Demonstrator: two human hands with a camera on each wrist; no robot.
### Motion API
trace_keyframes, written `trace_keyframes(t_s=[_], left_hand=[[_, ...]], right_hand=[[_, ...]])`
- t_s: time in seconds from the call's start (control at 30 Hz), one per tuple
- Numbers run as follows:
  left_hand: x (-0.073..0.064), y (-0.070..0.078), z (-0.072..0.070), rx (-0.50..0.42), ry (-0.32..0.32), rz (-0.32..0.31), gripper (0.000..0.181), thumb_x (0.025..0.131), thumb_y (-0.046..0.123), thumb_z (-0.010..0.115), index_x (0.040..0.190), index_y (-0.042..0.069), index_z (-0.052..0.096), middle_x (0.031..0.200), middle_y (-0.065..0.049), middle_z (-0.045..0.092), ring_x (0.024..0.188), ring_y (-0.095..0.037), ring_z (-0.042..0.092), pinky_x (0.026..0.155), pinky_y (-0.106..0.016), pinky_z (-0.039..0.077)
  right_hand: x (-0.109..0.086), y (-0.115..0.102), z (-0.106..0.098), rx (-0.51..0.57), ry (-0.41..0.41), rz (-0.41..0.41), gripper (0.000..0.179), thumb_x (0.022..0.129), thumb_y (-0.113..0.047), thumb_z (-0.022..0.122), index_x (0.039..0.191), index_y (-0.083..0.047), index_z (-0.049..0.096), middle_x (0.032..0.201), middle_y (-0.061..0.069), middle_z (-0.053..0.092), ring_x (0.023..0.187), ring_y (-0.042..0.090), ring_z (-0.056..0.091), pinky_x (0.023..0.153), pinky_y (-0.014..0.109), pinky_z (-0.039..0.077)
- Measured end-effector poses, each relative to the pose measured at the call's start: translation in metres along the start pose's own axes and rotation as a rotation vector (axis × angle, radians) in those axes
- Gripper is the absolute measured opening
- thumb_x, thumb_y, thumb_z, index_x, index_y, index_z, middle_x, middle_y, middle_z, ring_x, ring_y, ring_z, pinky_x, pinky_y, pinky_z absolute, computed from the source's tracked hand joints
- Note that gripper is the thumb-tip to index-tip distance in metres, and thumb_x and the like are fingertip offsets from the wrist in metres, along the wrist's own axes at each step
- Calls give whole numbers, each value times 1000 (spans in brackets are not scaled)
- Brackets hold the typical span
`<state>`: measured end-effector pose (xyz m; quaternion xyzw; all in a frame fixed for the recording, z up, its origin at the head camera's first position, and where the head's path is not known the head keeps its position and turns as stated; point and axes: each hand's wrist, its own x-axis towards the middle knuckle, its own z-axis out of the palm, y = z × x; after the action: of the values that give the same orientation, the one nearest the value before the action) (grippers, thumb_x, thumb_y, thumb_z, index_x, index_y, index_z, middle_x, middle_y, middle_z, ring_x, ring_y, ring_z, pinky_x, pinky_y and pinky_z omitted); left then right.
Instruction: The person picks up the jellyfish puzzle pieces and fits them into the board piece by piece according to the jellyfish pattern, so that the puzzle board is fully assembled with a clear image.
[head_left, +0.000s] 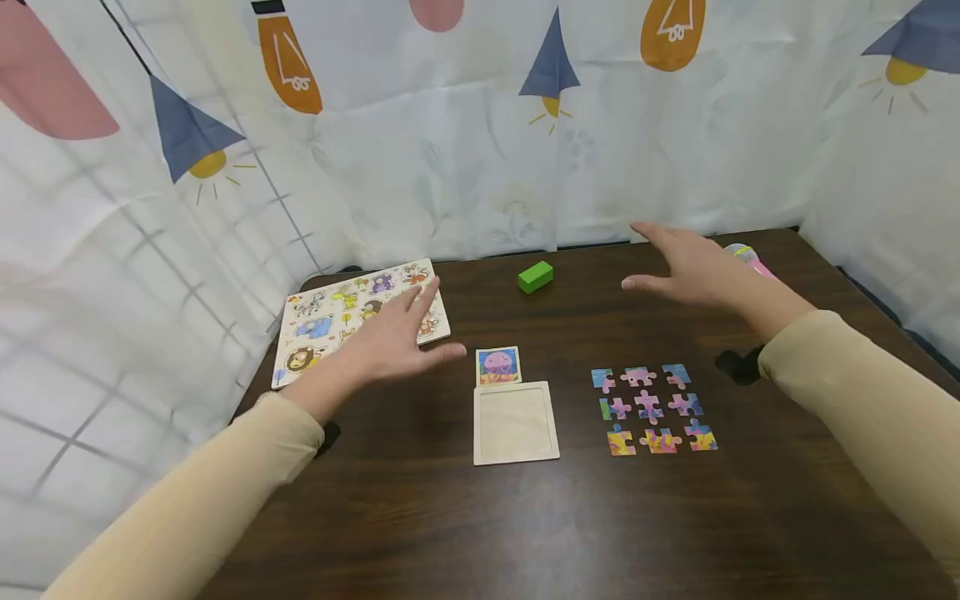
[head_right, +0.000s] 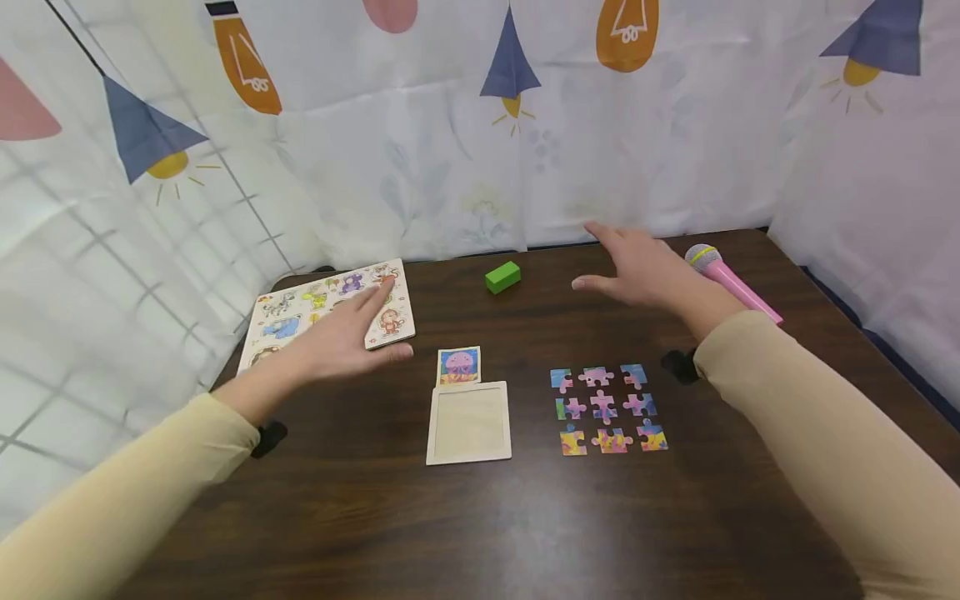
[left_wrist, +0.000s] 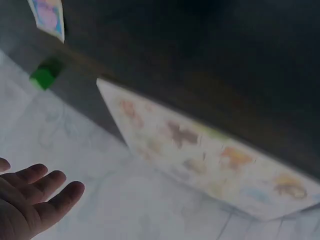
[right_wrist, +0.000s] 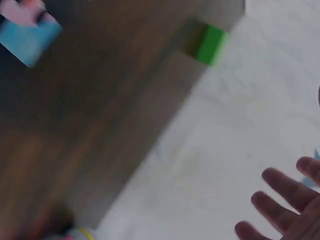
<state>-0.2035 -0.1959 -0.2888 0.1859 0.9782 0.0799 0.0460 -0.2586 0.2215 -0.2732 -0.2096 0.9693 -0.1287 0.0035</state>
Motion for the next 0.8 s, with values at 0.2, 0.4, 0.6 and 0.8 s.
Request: trace_keyframes(t_s=[0.2, 0.4, 0.6, 0.8], left_hand=[[-34, 18, 52, -50, -117, 47, 109, 88, 70, 65, 166, 14, 14, 167, -22, 27, 152, -43, 31, 113, -63, 39], [-50, 25, 86, -44, -196, 68, 109, 85, 74, 64, 165, 14, 20, 168, -22, 24, 155, -45, 22, 114, -67, 34], [-53, 33, 98, -5, -210, 61, 109, 85, 79, 59, 165, 17, 20, 170, -21, 18, 157, -45, 17, 116, -68, 30], [-55, 39, 100, 24, -181, 45, 104, 85, 79, 58, 165, 21, 24, 168, -22, 23, 155, -46, 22, 115, -67, 32]], right_hand=[[-17, 4, 29, 124, -32, -74, 78, 97, -41, 70, 157, -3, 37, 153, 26, 49, 142, 47, 44, 113, 62, 37], [-28, 0, 58, 170, -102, -140, 66, 98, -37, 70, 148, 1, 50, 148, 26, 54, 138, 46, 50, 110, 62, 41], [-38, -6, 74, 167, -135, -162, 57, 97, -34, 71, 141, 0, 59, 143, 23, 60, 134, 44, 55, 108, 60, 44], [-39, -7, 84, 141, -130, -203, 40, 95, -19, 74, 129, 0, 68, 130, 20, 68, 124, 40, 63, 103, 57, 49]])
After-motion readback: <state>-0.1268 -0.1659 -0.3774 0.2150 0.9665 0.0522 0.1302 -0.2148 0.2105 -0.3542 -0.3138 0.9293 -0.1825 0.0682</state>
